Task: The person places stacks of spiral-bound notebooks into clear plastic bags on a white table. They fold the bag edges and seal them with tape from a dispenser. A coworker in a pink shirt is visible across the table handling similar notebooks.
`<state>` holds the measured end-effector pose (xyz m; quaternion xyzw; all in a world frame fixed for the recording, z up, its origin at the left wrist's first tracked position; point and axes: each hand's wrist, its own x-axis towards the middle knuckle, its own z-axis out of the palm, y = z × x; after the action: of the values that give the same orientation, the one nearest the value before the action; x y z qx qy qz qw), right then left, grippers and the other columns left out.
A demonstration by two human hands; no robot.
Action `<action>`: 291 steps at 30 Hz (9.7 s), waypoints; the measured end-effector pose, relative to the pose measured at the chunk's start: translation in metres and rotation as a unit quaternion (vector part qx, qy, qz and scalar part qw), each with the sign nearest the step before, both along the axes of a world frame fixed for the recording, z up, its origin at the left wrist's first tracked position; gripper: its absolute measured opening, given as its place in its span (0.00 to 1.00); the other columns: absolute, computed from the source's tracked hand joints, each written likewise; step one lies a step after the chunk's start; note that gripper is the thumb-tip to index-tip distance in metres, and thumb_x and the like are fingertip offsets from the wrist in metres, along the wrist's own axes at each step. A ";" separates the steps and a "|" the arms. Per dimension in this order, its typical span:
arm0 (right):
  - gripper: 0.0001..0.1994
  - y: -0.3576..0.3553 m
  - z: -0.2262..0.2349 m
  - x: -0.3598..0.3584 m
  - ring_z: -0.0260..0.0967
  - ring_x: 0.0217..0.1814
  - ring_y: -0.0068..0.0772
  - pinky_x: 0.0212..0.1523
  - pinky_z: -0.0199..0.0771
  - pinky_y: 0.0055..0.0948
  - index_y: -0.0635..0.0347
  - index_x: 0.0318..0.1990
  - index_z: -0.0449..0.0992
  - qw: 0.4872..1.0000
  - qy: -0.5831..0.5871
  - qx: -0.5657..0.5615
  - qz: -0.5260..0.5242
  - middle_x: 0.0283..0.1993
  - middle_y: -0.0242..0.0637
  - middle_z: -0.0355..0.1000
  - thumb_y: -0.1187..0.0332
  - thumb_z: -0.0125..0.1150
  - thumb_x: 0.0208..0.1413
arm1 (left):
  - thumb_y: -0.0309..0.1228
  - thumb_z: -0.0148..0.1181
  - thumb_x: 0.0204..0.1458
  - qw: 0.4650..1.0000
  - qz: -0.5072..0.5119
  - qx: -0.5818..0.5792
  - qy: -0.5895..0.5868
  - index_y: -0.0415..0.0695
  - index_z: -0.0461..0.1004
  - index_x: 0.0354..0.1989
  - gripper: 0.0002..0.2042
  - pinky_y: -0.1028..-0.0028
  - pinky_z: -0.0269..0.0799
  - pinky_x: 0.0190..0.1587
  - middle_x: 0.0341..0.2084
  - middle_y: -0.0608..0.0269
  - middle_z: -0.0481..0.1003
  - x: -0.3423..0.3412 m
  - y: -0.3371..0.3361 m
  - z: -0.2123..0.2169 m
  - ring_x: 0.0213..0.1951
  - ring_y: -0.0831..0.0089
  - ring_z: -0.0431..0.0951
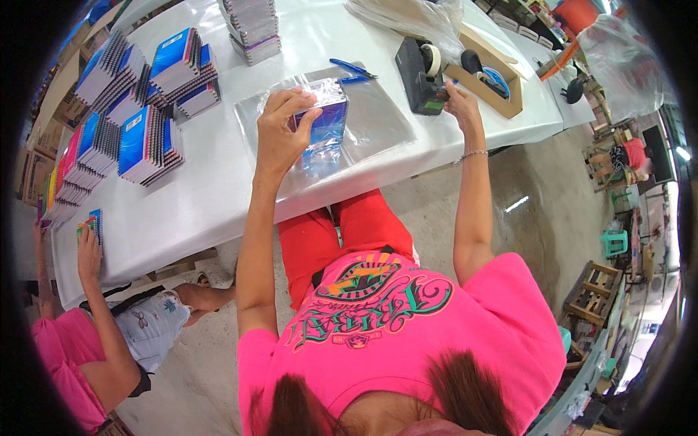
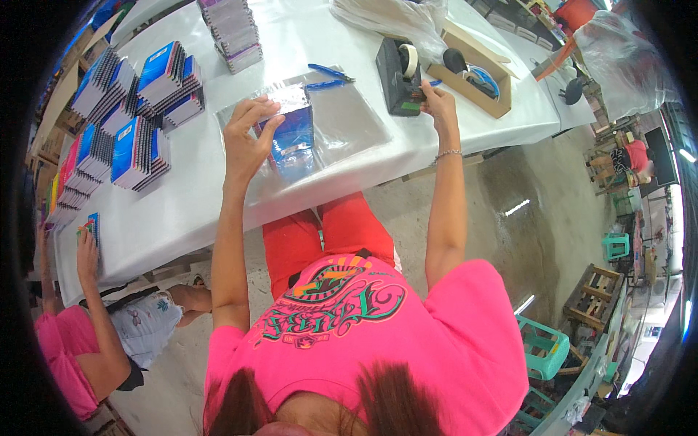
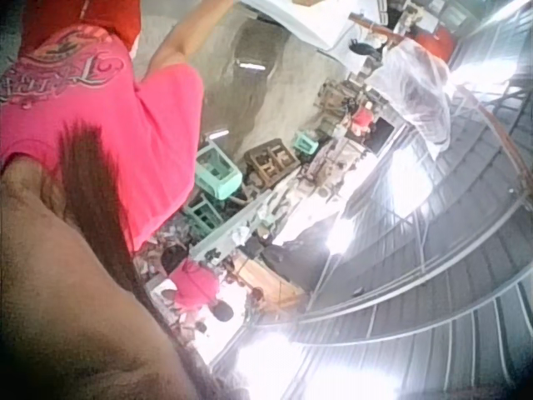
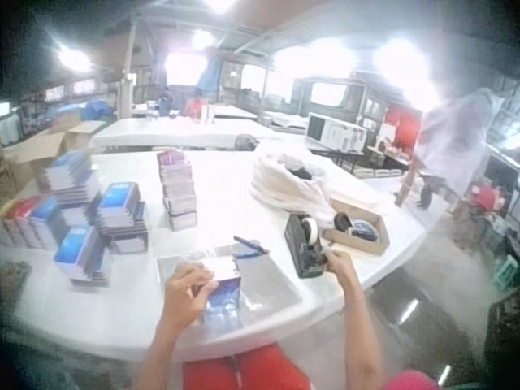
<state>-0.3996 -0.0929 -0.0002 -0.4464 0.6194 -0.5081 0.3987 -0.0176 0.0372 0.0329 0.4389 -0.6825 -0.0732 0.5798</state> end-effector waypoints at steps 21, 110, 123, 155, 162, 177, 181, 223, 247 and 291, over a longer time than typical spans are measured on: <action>0.08 0.068 -0.029 0.016 0.68 0.24 0.22 0.25 0.72 0.22 0.68 0.37 0.73 0.994 0.058 -0.042 -0.080 0.28 0.38 0.73 0.69 0.58 0.59 | 0.22 0.68 0.43 1.000 0.015 0.016 -0.001 0.42 0.80 0.33 0.08 0.72 0.70 0.41 0.33 0.62 0.77 -0.005 0.008 0.004 0.41 0.68 0.75; 0.33 -0.179 0.152 0.375 0.54 0.68 0.50 0.66 0.55 0.45 0.52 0.64 0.60 0.596 0.405 -0.648 0.247 0.63 0.42 0.61 0.64 0.66 0.49 | 0.23 0.58 0.48 0.956 0.262 -0.005 0.128 0.39 0.68 0.54 0.22 0.67 0.69 0.45 0.37 0.54 0.71 0.011 0.075 -0.080 0.38 0.63 0.72; 0.28 -0.065 0.084 0.441 0.57 0.63 0.63 0.64 0.57 0.48 0.58 0.60 0.62 0.871 0.183 -0.342 0.303 0.58 0.62 0.58 0.53 0.57 0.56 | 0.20 0.58 0.47 0.959 0.247 -0.010 0.136 0.39 0.69 0.52 0.20 0.68 0.70 0.43 0.35 0.56 0.71 0.010 0.073 -0.083 0.37 0.65 0.74; 0.25 -0.052 0.083 0.417 0.60 0.56 0.41 0.52 0.59 0.44 0.53 0.52 0.68 0.782 -0.459 0.116 0.406 0.54 0.40 0.65 0.60 0.71 0.48 | 0.27 0.55 0.54 0.948 0.212 0.033 0.235 0.39 0.64 0.58 0.21 0.68 0.67 0.51 0.42 0.58 0.69 0.017 0.072 -0.072 0.45 0.68 0.71; 0.41 0.031 0.042 0.282 0.55 0.68 0.39 0.65 0.55 0.49 0.47 0.71 0.45 0.792 -0.445 -0.008 0.417 0.69 0.35 0.54 0.65 0.65 0.55 | 0.41 0.63 0.53 0.936 0.026 0.072 0.342 0.42 0.48 0.69 0.40 0.64 0.63 0.57 0.59 0.49 0.59 0.034 0.024 -0.010 0.56 0.62 0.65; 0.43 0.083 -0.023 0.174 0.59 0.61 0.35 0.58 0.65 0.30 0.62 0.67 0.49 0.907 -0.092 0.006 0.411 0.60 0.41 0.61 0.85 0.55 0.36 | 0.28 0.70 0.45 0.950 -0.103 0.186 0.227 0.41 0.45 0.66 0.43 0.68 0.57 0.64 0.58 0.54 0.57 -0.033 0.015 -0.073 0.61 0.63 0.60; 0.44 0.085 -0.033 0.188 0.61 0.58 0.34 0.53 0.68 0.30 0.57 0.68 0.48 0.907 -0.152 -0.005 0.392 0.58 0.39 0.60 0.86 0.51 0.35 | 0.27 0.69 0.46 0.915 -0.137 0.203 0.319 0.44 0.44 0.66 0.43 0.69 0.58 0.63 0.56 0.54 0.62 -0.040 0.015 -0.072 0.60 0.65 0.62; 0.28 0.034 0.002 0.174 0.68 0.53 0.35 0.54 0.64 0.30 0.73 0.53 0.71 0.884 -0.053 0.126 0.447 0.49 0.47 0.73 0.58 0.64 0.51 | 0.53 0.64 0.46 0.849 -0.005 0.475 0.231 0.31 0.75 0.45 0.32 0.70 0.74 0.41 0.33 0.50 0.78 -0.018 -0.019 -0.033 0.33 0.63 0.79; 0.28 0.033 -0.025 0.162 0.64 0.56 0.43 0.58 0.60 0.39 0.67 0.52 0.73 0.923 0.065 -0.035 0.378 0.52 0.50 0.69 0.48 0.57 0.57 | 0.57 0.54 0.53 0.900 0.213 0.378 0.039 0.27 0.74 0.47 0.35 0.60 0.68 0.50 0.45 0.43 0.72 -0.001 -0.011 -0.060 0.47 0.58 0.73; 0.32 -0.022 -0.010 0.129 0.77 0.41 0.41 0.39 0.82 0.28 0.81 0.61 0.51 0.965 -0.029 0.087 0.246 0.38 0.55 0.72 0.67 0.60 0.59 | 0.45 0.64 0.51 0.898 0.217 0.343 0.172 0.40 0.76 0.48 0.22 0.77 0.69 0.30 0.28 0.59 0.79 0.030 0.027 -0.055 0.29 0.76 0.80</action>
<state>-0.2711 -0.1147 -0.0102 -0.5336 0.5204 -0.3516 0.5664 0.0127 0.0637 -0.0222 0.7282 -0.3929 -0.2494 0.5031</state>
